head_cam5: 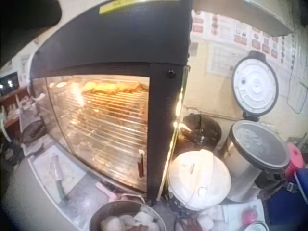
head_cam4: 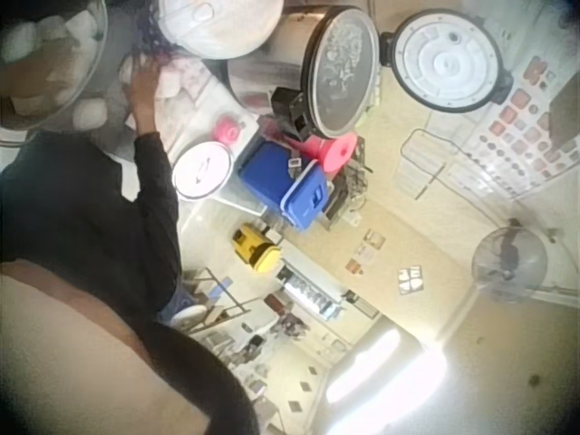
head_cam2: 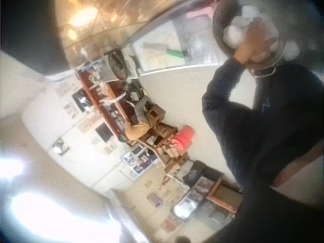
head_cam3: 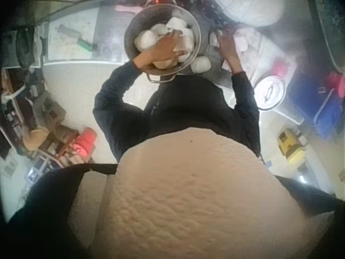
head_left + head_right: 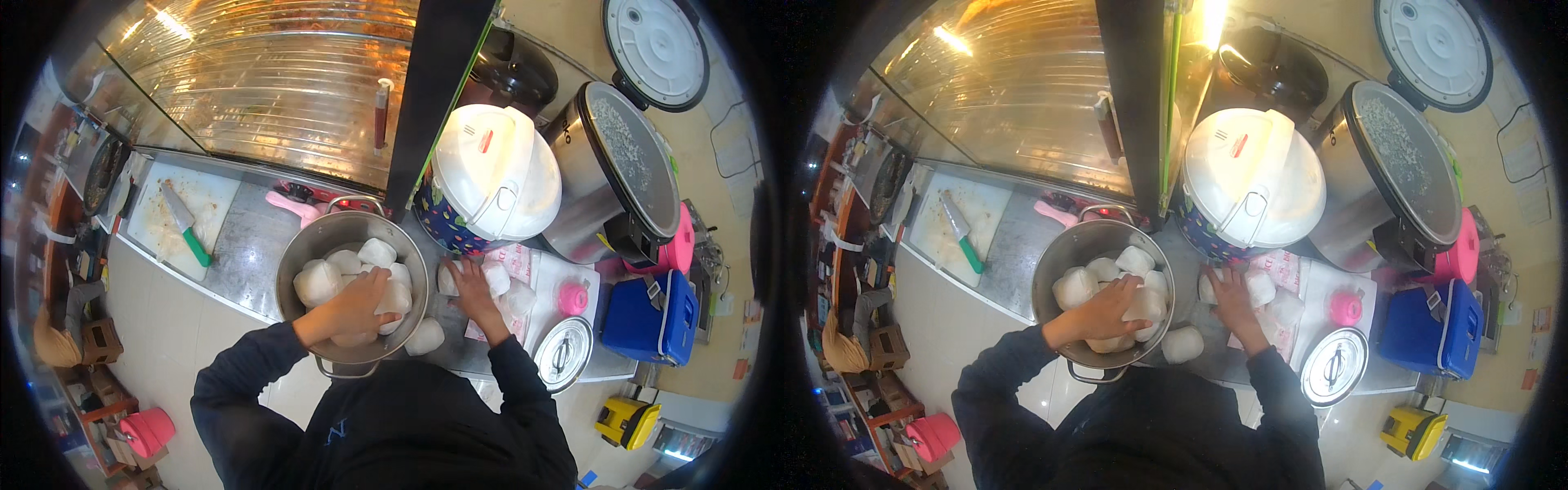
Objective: The person handles white dough balls in a metal bowl, then walks to a counter and picks up paper sheets. They rinse a metal bowl in a sink, wipe the floor, and retrieve a metal can. Finally, they sit and fold flat paper sheets into small takeaway boxes, stacking the finished boxes on their lap.
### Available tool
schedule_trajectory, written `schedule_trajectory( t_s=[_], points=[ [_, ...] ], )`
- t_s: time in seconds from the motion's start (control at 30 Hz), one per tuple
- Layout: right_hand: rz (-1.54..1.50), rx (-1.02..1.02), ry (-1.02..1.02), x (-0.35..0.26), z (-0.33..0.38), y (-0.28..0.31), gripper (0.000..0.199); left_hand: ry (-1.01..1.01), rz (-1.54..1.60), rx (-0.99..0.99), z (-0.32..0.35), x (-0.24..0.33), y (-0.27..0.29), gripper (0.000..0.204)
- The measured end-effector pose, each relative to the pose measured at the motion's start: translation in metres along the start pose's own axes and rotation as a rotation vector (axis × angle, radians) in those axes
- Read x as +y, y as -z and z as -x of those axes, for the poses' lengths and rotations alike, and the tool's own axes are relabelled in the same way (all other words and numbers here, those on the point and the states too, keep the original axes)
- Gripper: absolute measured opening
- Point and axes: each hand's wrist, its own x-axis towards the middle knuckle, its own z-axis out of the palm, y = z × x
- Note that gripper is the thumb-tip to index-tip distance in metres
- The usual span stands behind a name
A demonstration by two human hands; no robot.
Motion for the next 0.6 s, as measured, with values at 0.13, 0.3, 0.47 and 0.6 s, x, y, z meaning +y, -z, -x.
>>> schedule_trajectory(
  t_s=[0.13, 0.3, 0.47, 0.6],
  points=[
    [-0.004, -0.069, 0.015, 0.016, -0.011, -0.025, 0.08, -0.054, -0.104, 0.091, -0.011, 0.001, -0.021, 0.063],
    [-0.377, -0.119, 0.11, -0.021, -0.005, 0.076, 0.072, -0.078, -0.206, -0.12, -0.002, -0.008, -0.027, 0.065],
    [-0.447, 0.035, 0.361, -0.088, -0.022, 0.147, 0.067, -0.148, -0.482, 0.11, 0.015, 0.003, -0.021, 0.07],
    [-0.14, -0.09, 0.414, -0.145, -0.079, 0.092, 0.07, -0.119, -0.322, 0.097, 0.047, 0.019, -0.006, 0.07]
  ],
)
